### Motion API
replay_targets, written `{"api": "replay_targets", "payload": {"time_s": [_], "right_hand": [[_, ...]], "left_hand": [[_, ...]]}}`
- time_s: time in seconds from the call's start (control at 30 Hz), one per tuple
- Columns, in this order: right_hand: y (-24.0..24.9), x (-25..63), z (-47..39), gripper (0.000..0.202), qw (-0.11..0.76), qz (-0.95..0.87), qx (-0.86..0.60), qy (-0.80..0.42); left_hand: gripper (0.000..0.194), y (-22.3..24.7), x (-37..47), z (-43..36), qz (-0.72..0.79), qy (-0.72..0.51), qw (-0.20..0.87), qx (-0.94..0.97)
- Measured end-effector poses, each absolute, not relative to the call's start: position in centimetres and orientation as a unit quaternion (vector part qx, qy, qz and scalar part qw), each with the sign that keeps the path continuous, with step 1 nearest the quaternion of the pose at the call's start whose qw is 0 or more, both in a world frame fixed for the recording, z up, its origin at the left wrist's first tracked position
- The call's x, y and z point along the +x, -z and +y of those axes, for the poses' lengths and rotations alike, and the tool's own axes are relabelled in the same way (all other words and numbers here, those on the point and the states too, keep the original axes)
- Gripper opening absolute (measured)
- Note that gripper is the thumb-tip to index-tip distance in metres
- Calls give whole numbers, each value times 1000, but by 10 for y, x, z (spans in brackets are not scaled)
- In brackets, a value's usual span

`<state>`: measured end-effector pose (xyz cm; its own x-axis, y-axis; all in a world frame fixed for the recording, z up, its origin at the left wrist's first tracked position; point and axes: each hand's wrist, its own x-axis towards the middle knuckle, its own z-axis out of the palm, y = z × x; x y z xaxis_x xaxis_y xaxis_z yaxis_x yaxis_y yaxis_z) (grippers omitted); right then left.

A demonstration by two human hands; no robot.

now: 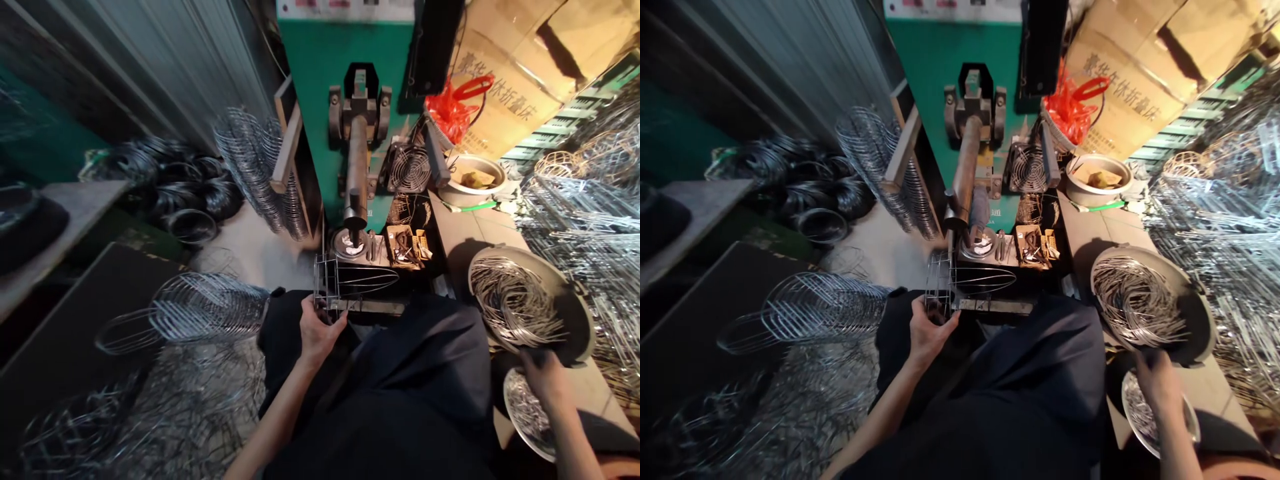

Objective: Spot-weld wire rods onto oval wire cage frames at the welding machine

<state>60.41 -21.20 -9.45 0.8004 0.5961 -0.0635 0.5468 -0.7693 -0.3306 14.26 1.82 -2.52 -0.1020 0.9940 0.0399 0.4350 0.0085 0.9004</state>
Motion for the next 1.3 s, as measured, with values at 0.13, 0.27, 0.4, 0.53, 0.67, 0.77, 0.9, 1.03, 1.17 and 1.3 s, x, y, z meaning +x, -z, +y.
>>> {"api": "replay_targets", "payload": {"time_s": [0.13,0.27,0.4,0.53,0.67,0.77,0.9,1.03,1.17,1.3], "right_hand": [[3,519,-77,23,371,-483,-786,-105],[-46,424,9,17,384,-676,-600,-188],[-44,385,43,20,295,-796,-505,-153],[-27,381,54,21,233,-823,-507,-109],[-22,376,57,32,204,-824,-525,-62],[-25,372,60,31,230,-824,-516,-38],[-31,371,70,23,278,-822,-495,-46],[-38,370,78,20,282,-813,-507,-37],[-42,367,85,24,322,-819,-473,-53],[-42,366,89,24,328,-821,-466,-43]], "left_hand": [[58,25,145,16,626,-408,319,583],[60,25,144,12,634,-394,298,595],[61,22,137,11,643,-384,291,595],[60,19,133,16,640,-391,288,596],[58,20,133,24,635,-410,272,596],[58,22,133,28,638,-417,276,585],[58,21,134,34,642,-428,290,566],[59,21,136,41,643,-445,303,544],[61,21,138,46,645,-451,281,548],[61,19,139,46,649,-449,279,548]]}}
